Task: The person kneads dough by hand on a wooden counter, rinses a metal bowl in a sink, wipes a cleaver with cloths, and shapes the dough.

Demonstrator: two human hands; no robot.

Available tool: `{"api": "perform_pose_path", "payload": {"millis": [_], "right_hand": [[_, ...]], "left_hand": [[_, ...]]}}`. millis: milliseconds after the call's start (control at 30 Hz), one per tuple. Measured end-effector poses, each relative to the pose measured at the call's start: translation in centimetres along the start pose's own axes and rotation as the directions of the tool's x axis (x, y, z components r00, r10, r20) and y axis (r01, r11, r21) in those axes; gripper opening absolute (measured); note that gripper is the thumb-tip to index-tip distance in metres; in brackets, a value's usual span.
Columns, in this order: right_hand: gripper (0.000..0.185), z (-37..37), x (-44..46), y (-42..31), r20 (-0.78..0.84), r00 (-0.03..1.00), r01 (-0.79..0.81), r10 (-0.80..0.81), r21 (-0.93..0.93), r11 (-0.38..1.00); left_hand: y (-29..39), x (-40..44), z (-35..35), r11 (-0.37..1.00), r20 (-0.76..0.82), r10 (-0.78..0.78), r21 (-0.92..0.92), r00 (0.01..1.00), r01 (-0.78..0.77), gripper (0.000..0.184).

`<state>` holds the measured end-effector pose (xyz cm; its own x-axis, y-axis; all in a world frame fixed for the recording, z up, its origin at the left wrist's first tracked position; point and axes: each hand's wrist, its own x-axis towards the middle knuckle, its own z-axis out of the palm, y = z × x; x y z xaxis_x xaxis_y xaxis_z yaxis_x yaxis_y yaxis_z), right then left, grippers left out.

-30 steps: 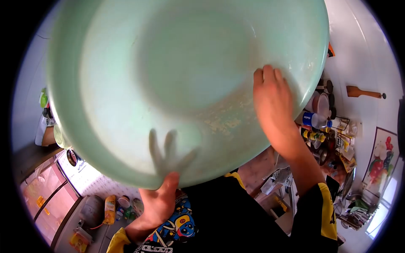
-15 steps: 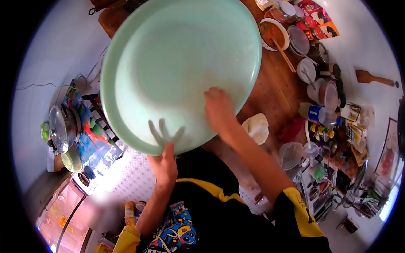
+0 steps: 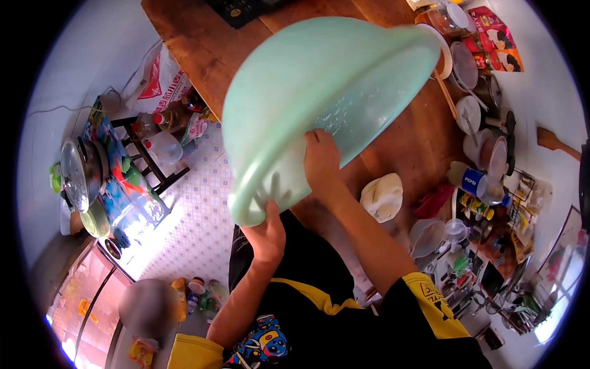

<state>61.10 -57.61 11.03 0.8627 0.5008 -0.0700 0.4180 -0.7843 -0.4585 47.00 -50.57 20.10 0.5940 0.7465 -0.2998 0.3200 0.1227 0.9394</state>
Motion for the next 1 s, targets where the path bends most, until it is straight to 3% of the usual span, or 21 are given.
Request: {"api": "perform_pose_path", "payload": {"millis": [33,100,200,267,300,367,400,467,500,567,600,667,733,767,800,833,900,933,967,1000], "right_hand": [[0.017,0.0,-0.3,0.1,-0.015,1.0,0.006,-0.005,0.06,0.998],[0.018,-0.7,-0.2,0.2,-0.037,0.999,0.014,-0.01,0.115,0.993],[0.015,-3.3,0.8,1.2,-0.088,0.99,-0.096,0.113,0.181,0.979],[0.02,-5.4,1.8,2.6,-0.028,0.955,-0.281,0.294,0.22,0.934],[0.02,-6.4,1.9,2.6,-0.026,0.956,-0.279,0.291,0.218,0.935],[0.027,-8.0,2.3,2.6,0.17,0.93,-0.368,0.327,0.373,0.852],[0.027,-8.4,2.3,2.6,0.168,0.932,-0.362,0.322,0.37,0.855],[0.031,-9.0,1.9,1.8,0.087,0.996,0.019,-0.035,0.183,0.983],[0.031,-9.2,1.7,1.0,0.087,0.995,0.033,-0.05,0.183,0.983],[0.031,-9.6,1.1,-1.2,0.008,0.965,0.257,-0.264,-0.258,0.931],[0.031,-9.4,0.5,-2.4,0.006,0.958,0.279,-0.287,-0.255,0.926],[0.032,-8.1,-1.5,-5.1,0.163,0.962,0.264,-0.219,-0.352,0.898],[0.032,-5.7,-5.5,-8.3,0.432,0.849,0.341,-0.303,-0.012,0.94],[0.027,-6.5,-6.3,-11.4,0.509,0.814,0.248,-0.279,0.129,0.96],[0.022,-7.7,-6.7,-14.4,0.591,0.761,0.138,-0.27,0.258,0.956],[0.022,-7.8,-6.9,-16.2,0.596,0.738,0.179,-0.315,0.277,0.944],[0.011,-7.5,-7.1,-19.2,0.32,0.851,0.334,-0.417,0.282,0.899],[0.008,-6.7,-6.7,-20.0,0.205,0.842,0.465,-0.499,0.193,0.864],[0.013,-6.4,-6.6,-20.8,0.137,0.856,0.481,-0.499,0.144,0.865],[0.013,-5.9,-6.5,-21.7,0.168,0.886,0.394,-0.433,0.219,0.893]], "left_hand": [[-0.1,0.0,0.2,0.996,-0.033,-0.035,-0.089,0.999,0.032,0.05],[-0.3,0.0,0.2,0.997,-0.038,-0.03,-0.079,0.999,0.027,0.051],[0.3,0.1,0.3,0.995,-0.034,-0.02,-0.103,0.999,0.016,0.052],[0.9,0.4,0.1,0.991,-0.027,-0.013,-0.136,1.0,0.009,0.051],[1.1,0.7,-0.3,0.987,0.005,-0.066,-0.145,0.998,0.066,0.051],[0.9,0.9,-0.8,0.98,0.04,-0.117,-0.159,0.992,0.122,0.051],[0.6,0.9,-1.0,0.966,0.034,-0.164,-0.196,0.986,0.168,0.052],[0.6,1.0,-1.7,0.949,0.02,-0.204,-0.241,0.979,0.202,0.054],[1.1,0.9,-2.2,0.929,0.018,-0.228,-0.297,0.974,0.222,0.056],[2.1,0.5,-3.7,0.904,-0.001,-0.244,-0.362,0.97,0.227,0.058],[2.7,0.3,-4.7,0.856,0.006,-0.289,-0.447,0.957,0.261,0.059],[3.1,-0.4,-6.9,0.798,-0.007,-0.318,-0.541,0.948,0.264,0.06],[2.8,-1.4,-9.3,0.838,-0.057,-0.321,-0.483,0.945,0.255,0.066],[3.9,-1.8,-10.7,0.822,-0.021,-0.395,-0.455,0.918,0.343,0.062],[3.2,-2.6,-12.0,0.822,-0.059,-0.39,-0.472,0.919,0.318,0.062],[1.8,-3.5,-13.3,0.786,-0.068,-0.424,-0.522,0.903,0.33,0.059],[1.7,-4.8,-15.7,0.684,-0.096,-0.504,-0.651,0.858,0.329,0.052],[2.4,-5.3,-16.8,0.622,-0.13,-0.555,-0.722,0.822,0.305,0.042],[1.3,-6.2,-17.9,0.589,-0.145,-0.607,-0.742,0.782,0.32,0.04],[-0.5,-7.1,-19.3,0.554,-0.158,-0.653,-0.766,0.74,0.326,0.038]]}}
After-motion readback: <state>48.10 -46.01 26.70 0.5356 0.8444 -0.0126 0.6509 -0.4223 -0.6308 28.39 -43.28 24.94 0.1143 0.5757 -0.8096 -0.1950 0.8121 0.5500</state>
